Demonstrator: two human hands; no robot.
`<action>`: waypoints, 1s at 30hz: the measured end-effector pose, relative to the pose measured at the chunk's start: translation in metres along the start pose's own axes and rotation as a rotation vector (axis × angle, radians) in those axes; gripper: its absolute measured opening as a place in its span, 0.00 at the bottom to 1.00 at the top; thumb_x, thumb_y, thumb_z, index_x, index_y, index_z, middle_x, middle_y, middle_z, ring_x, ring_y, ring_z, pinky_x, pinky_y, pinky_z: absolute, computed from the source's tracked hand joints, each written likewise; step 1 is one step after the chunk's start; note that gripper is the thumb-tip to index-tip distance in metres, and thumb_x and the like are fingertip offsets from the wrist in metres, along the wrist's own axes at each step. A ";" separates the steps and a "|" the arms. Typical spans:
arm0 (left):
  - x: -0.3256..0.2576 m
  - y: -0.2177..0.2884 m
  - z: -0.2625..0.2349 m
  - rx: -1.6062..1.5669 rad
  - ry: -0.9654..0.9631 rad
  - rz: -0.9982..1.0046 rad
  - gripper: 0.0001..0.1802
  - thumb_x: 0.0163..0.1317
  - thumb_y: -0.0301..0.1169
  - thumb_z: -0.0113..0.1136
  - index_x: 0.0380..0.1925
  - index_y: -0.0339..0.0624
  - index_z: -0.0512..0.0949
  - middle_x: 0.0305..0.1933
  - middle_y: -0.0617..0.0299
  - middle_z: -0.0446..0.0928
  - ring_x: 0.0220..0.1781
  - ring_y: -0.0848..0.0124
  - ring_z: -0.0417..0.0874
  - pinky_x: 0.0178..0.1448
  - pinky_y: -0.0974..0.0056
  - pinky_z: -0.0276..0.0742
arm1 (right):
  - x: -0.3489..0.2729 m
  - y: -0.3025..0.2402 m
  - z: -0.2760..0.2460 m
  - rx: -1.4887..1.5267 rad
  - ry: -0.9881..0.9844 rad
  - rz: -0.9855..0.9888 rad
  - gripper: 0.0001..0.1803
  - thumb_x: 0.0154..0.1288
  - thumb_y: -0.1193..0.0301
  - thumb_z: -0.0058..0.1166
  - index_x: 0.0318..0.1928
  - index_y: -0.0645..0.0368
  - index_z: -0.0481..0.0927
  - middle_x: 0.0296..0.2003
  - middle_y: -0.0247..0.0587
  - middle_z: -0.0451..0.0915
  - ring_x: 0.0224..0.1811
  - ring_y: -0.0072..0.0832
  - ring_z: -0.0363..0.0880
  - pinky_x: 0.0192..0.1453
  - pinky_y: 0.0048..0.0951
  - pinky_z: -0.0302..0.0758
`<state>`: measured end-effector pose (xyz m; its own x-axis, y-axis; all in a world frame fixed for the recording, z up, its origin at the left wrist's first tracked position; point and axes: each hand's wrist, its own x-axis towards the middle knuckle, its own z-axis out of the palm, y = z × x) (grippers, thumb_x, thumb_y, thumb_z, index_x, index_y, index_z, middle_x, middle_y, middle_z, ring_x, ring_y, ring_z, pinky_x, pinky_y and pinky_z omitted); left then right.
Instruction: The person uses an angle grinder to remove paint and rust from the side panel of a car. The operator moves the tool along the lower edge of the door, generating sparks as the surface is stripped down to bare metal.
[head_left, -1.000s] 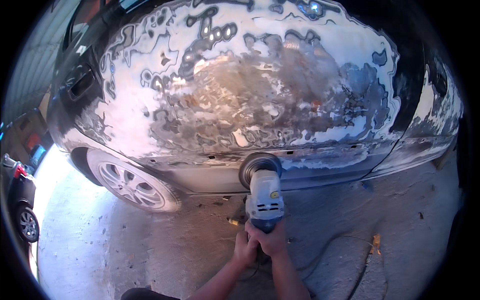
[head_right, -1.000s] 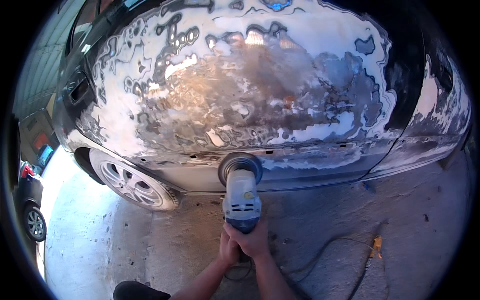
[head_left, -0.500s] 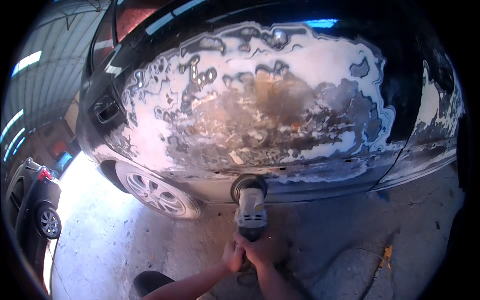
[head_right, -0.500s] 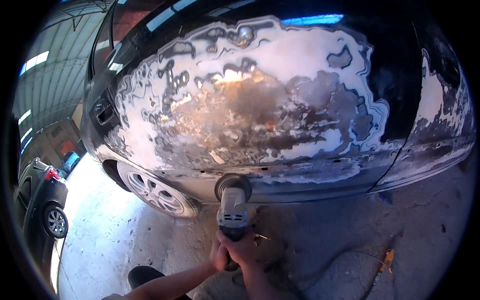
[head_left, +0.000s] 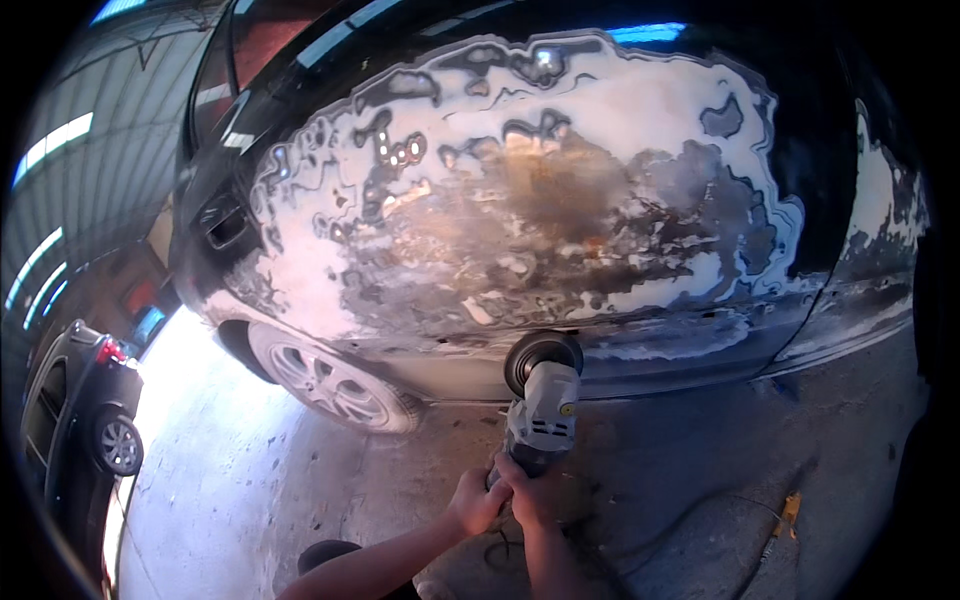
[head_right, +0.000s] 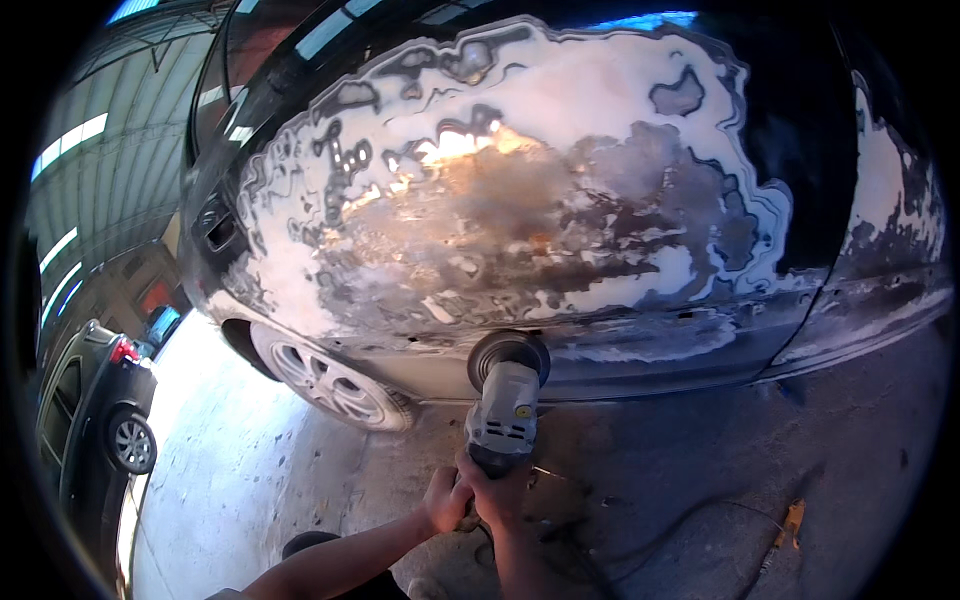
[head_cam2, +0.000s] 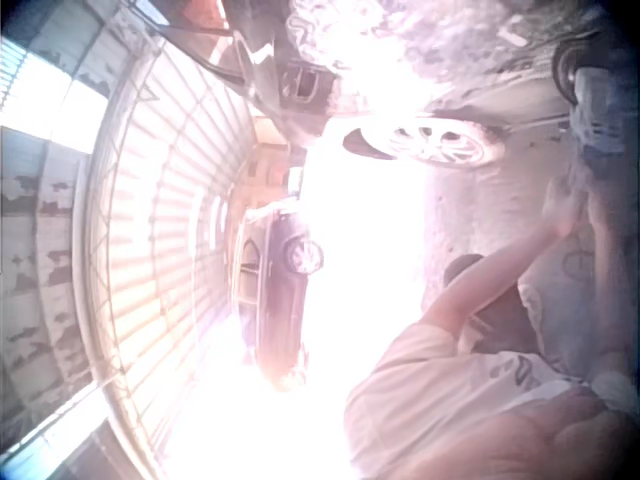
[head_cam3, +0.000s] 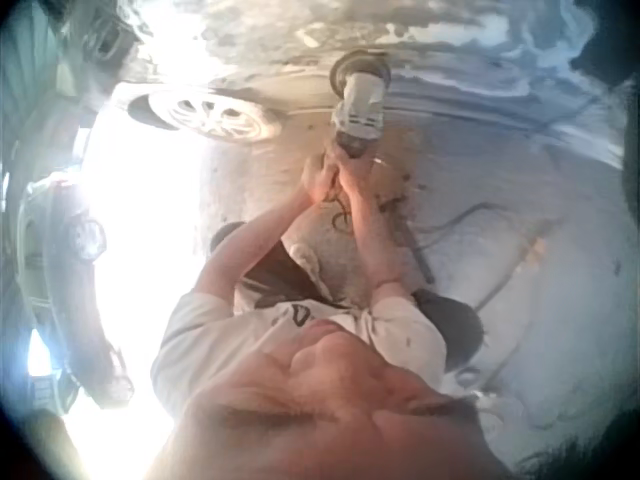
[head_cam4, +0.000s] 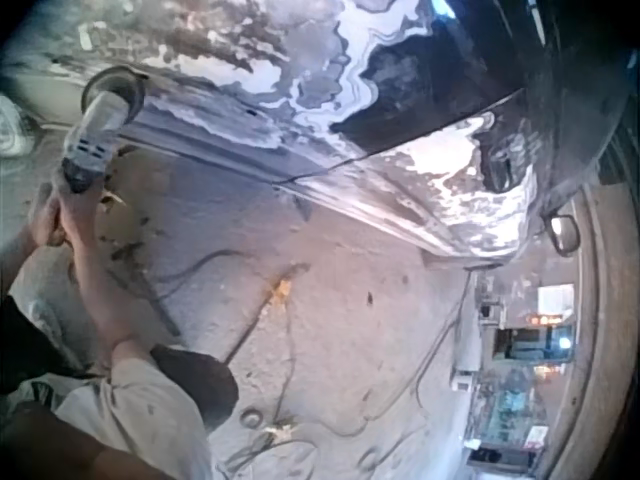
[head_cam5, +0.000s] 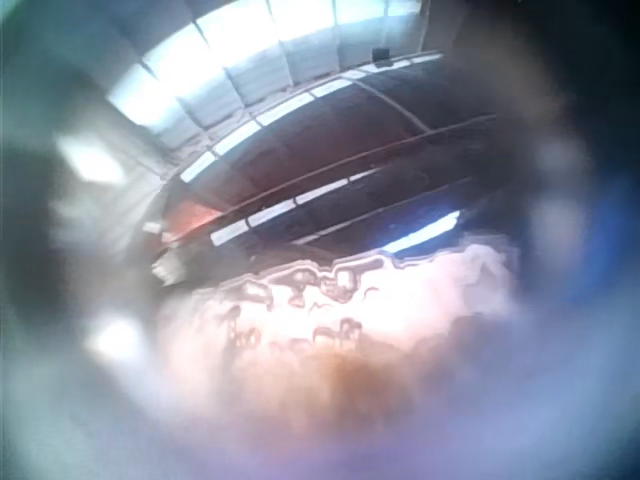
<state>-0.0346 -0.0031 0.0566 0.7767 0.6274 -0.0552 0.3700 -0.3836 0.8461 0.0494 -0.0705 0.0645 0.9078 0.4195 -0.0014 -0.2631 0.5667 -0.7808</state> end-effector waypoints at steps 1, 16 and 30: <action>0.004 -0.003 -0.001 0.013 -0.037 0.010 0.28 0.55 0.49 0.52 0.34 0.29 0.74 0.23 0.51 0.77 0.28 0.66 0.77 0.35 0.60 0.73 | 0.000 -0.007 0.000 -0.030 -0.002 0.006 0.22 0.42 0.71 0.67 0.40 0.61 0.76 0.34 0.35 0.78 0.34 0.22 0.77 0.40 0.28 0.74; 0.010 -0.059 0.035 -0.129 0.167 0.191 0.28 0.57 0.50 0.49 0.28 0.28 0.74 0.23 0.51 0.75 0.28 0.66 0.77 0.33 0.60 0.71 | 0.001 -0.015 -0.012 -0.292 -0.123 0.041 0.22 0.43 0.70 0.67 0.41 0.61 0.76 0.34 0.35 0.79 0.35 0.23 0.78 0.40 0.28 0.74; 0.012 -0.065 0.032 -0.146 0.000 0.148 0.25 0.61 0.47 0.47 0.38 0.32 0.73 0.36 0.44 0.76 0.39 0.56 0.78 0.41 0.57 0.72 | 0.005 -0.010 -0.018 -0.146 -0.145 0.050 0.21 0.42 0.68 0.68 0.39 0.62 0.78 0.34 0.36 0.81 0.35 0.23 0.79 0.41 0.28 0.75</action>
<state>-0.0327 0.0074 -0.0158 0.8174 0.5712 0.0755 0.1737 -0.3692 0.9130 0.0627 -0.0868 0.0613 0.8356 0.5480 0.0391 -0.2471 0.4384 -0.8642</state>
